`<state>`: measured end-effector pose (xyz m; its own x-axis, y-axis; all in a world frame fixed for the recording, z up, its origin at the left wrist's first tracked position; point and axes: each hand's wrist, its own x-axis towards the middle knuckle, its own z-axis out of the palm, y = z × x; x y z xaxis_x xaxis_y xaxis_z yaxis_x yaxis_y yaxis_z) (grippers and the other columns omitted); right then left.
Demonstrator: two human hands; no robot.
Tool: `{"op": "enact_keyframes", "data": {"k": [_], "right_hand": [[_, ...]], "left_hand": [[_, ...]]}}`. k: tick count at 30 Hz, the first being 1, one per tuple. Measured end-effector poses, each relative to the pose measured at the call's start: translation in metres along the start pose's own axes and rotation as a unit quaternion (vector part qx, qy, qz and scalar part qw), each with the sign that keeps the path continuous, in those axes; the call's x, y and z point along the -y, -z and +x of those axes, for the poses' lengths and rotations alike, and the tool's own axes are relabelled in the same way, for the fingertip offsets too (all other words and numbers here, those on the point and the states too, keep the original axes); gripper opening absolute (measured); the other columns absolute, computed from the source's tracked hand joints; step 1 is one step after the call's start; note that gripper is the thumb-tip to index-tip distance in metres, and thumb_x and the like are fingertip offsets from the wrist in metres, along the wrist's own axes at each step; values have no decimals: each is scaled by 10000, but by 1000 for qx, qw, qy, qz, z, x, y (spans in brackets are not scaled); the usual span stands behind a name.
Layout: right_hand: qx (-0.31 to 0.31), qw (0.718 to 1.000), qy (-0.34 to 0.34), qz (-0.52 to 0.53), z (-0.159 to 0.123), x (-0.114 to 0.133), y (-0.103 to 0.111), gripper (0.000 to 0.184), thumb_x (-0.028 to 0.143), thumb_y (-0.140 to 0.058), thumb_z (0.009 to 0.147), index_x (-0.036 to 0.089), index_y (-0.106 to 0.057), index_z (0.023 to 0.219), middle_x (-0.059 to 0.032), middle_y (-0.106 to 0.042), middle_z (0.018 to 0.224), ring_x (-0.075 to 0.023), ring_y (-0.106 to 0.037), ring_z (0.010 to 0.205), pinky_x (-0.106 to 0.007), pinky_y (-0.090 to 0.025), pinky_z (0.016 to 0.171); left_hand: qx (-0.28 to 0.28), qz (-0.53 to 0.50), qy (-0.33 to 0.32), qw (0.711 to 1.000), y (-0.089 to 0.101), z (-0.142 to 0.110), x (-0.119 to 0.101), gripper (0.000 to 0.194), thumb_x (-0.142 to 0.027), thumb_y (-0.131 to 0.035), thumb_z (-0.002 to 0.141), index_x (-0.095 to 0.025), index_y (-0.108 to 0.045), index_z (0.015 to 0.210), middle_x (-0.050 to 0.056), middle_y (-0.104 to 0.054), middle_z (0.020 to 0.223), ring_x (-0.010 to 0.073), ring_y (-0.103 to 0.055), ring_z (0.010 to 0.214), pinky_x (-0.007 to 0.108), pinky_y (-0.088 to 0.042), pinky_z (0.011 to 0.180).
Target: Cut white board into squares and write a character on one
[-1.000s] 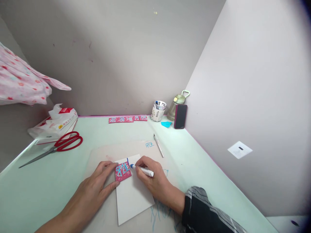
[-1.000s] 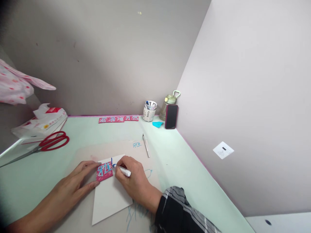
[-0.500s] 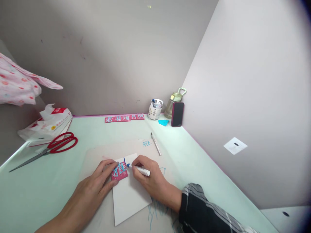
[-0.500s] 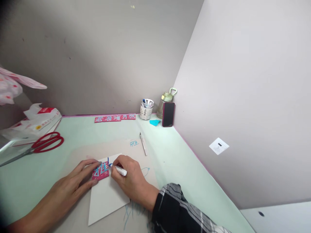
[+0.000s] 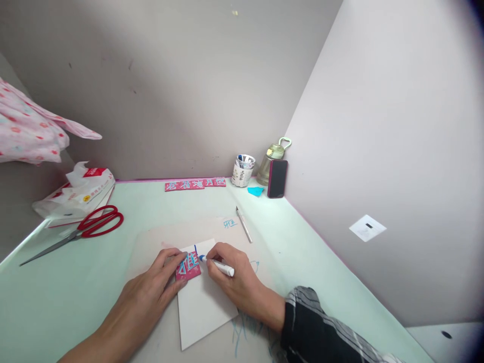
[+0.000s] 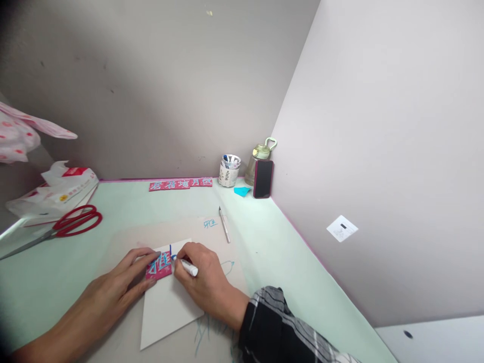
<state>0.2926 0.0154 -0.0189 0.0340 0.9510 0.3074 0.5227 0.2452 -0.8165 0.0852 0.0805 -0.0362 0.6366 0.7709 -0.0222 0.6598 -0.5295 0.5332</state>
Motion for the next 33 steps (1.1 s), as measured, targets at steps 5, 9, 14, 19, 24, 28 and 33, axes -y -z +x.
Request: {"op": "enact_keyframes", "data": {"k": [5, 9, 14, 19, 24, 28, 33], "right_hand": [[12, 1000, 4, -4, -5, 7, 4, 102, 126, -531, 851, 205, -523, 788, 32, -562, 755, -120, -496, 701, -247, -373, 700], [26, 1000, -9, -14, -10, 12, 9, 109, 122, -521, 854, 209, -516, 789, 32, -557, 758, -125, -494, 706, -250, -367, 692], [35, 999, -20, -18, -12, 16, 11, 112, 118, -523, 850, 213, -514, 791, 37, -559, 755, -121, -490, 698, -248, -364, 691], [32, 999, -36, -17, -10, 15, 10, 107, 146, -529, 860, 210, -516, 775, 39, -556, 732, -120, -481, 682, -250, -362, 678], [34, 999, -34, -14, -11, 12, 10, 107, 165, -534, 878, 206, -527, 780, 41, -558, 733, -118, -480, 683, -248, -362, 677], [34, 999, -34, -15, -11, 13, 9, 111, 158, -539, 879, 207, -530, 780, 45, -554, 734, -116, -479, 684, -247, -364, 676], [37, 999, -25, -26, -10, 17, 10, 121, 128, -525, 870, 209, -517, 781, 35, -552, 753, -125, -483, 699, -254, -365, 681]], "left_hand": [[-8, -4, -5, 1000, 0, -1, 2, 370, -446, -331, 987, -327, -489, 1300, 12, -493, 1382, 201, -707, 935, 294, -544, 797], [-10, -8, -11, 1000, 0, 0, 1, 369, -447, -330, 990, -327, -489, 1301, 13, -498, 1365, 199, -707, 936, 287, -544, 774], [-19, -9, -3, 1000, 0, 0, 0, 377, -459, -346, 984, -321, -510, 1294, 20, -493, 1356, 206, -699, 958, 288, -539, 768], [-22, -23, -8, 999, -2, -7, -1, 353, -407, -391, 976, -336, -518, 1297, 9, -516, 1311, 177, -699, 879, 266, -523, 726], [-9, -24, -5, 1000, -3, -11, -4, 353, -394, -397, 969, -325, -524, 1291, 13, -523, 1296, 182, -701, 889, 270, -523, 729], [0, -25, -6, 1000, 0, -10, -6, 366, -399, -386, 968, -313, -523, 1296, 24, -532, 1283, 186, -702, 867, 280, -535, 739], [-3, -20, -12, 1000, 1, -10, -6, 364, -412, -382, 973, -319, -521, 1296, 32, -540, 1283, 193, -704, 884, 280, -540, 753]]}}
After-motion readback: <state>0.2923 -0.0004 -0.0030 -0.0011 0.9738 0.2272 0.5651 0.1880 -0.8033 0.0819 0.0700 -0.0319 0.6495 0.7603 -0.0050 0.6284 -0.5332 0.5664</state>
